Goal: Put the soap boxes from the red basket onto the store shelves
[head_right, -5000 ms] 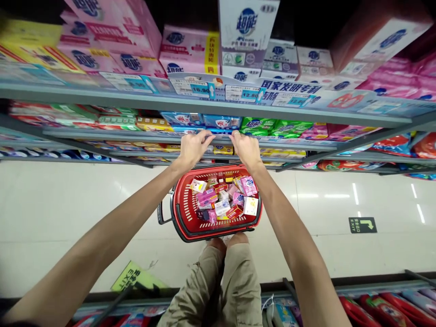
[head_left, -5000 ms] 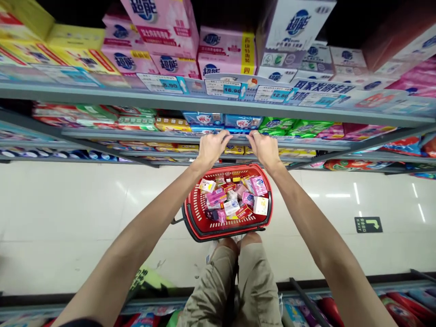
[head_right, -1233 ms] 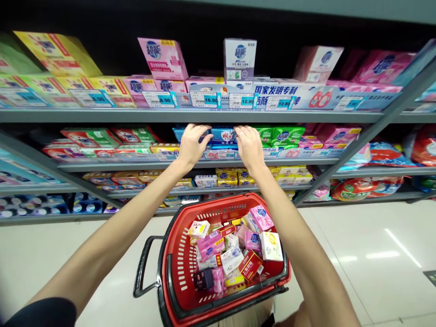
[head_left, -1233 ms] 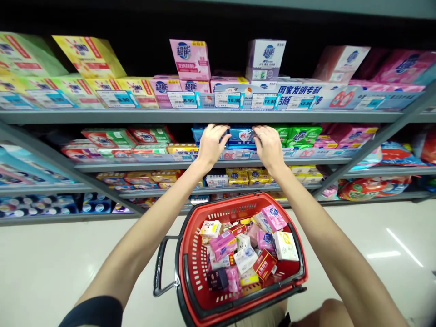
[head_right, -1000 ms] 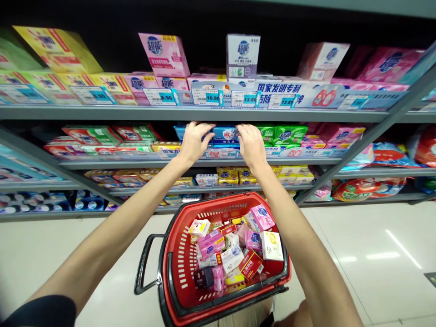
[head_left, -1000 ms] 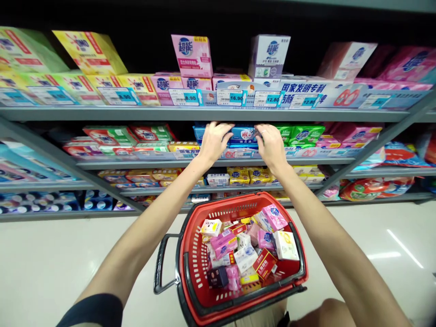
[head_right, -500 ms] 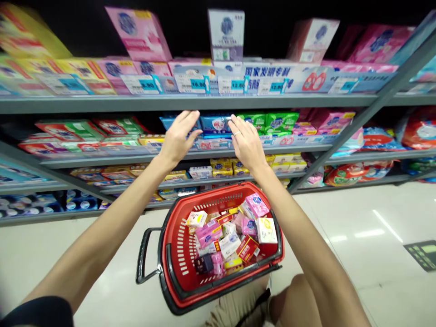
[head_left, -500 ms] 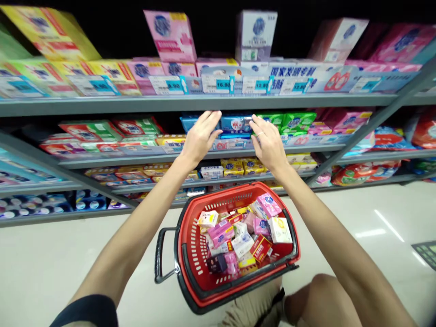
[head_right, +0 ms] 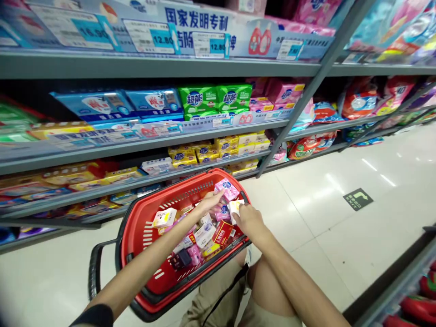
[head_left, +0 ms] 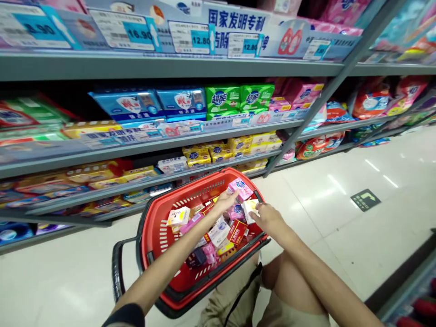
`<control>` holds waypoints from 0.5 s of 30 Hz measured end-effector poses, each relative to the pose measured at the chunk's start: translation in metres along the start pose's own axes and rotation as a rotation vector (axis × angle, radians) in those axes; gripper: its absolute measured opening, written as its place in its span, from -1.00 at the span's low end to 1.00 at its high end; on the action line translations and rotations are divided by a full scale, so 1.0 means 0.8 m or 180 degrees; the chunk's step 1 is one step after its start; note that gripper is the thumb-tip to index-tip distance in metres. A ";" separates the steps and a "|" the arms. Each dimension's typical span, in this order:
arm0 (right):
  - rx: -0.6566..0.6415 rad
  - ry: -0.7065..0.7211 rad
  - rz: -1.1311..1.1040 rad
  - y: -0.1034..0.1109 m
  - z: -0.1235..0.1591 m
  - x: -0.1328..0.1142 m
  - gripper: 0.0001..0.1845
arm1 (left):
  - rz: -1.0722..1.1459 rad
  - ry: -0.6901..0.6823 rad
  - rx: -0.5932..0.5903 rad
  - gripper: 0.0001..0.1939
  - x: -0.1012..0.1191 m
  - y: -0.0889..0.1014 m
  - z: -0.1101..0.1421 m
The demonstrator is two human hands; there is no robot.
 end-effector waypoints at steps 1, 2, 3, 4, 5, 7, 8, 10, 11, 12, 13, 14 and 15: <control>-0.0041 0.0022 0.0000 0.002 0.001 -0.002 -0.61 | 0.0045 0.0141 -0.0041 -0.49 0.004 -0.010 -0.012; -0.0078 0.0050 -0.0015 0.003 0.001 -0.003 -0.61 | 0.0077 0.0248 -0.0055 -0.46 0.007 -0.018 -0.023; -0.0109 0.0087 -0.0042 0.005 0.000 -0.004 -0.62 | 0.0099 0.0321 -0.0041 -0.44 0.008 -0.024 -0.032; -0.0138 0.0130 -0.0079 0.005 -0.002 -0.003 -0.63 | 0.0122 0.0362 -0.0009 -0.44 0.009 -0.027 -0.038; -0.0160 0.0182 -0.0130 0.004 -0.004 -0.002 -0.64 | 0.0139 0.0371 0.0039 -0.45 0.008 -0.029 -0.042; -0.0160 0.0295 -0.0269 0.004 -0.010 0.000 -0.67 | 0.0175 0.0277 0.0185 -0.49 0.008 -0.028 -0.042; -0.0132 0.0336 -0.0357 0.004 -0.015 0.002 -0.68 | 0.0204 0.0175 0.0276 -0.50 0.009 -0.025 -0.037; -0.0020 0.0366 -0.0563 0.007 -0.026 0.006 -0.67 | 0.0304 -0.0095 0.0460 -0.50 0.016 -0.016 -0.019; 0.0056 0.0360 -0.0635 0.010 -0.033 0.008 -0.65 | 0.0365 -0.0228 0.0535 -0.49 0.021 -0.010 -0.007; 0.0132 0.0372 -0.0784 0.014 -0.040 0.009 -0.61 | 0.0458 -0.0343 0.0582 -0.48 0.028 -0.005 0.008; 0.0181 0.0412 -0.1099 0.017 -0.046 0.010 -0.57 | 0.0568 -0.0423 0.0605 -0.45 0.036 0.000 0.025; 0.0170 0.0468 -0.1600 0.020 -0.051 0.009 -0.53 | 0.0736 -0.0486 0.0631 -0.42 0.046 0.004 0.043; 0.0124 0.0541 -0.2266 0.023 -0.053 0.007 -0.50 | 0.1069 -0.0543 0.0661 -0.40 0.056 0.007 0.062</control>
Point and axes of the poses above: each hand's wrist, its own z-axis away from the middle knuckle, its own y-axis out of the back of the hand, x = y × z, the point moved 3 cm from there along -z, towards the middle knuckle, and after that the axes turned 3 degrees about -z, right-handed, at the moved point
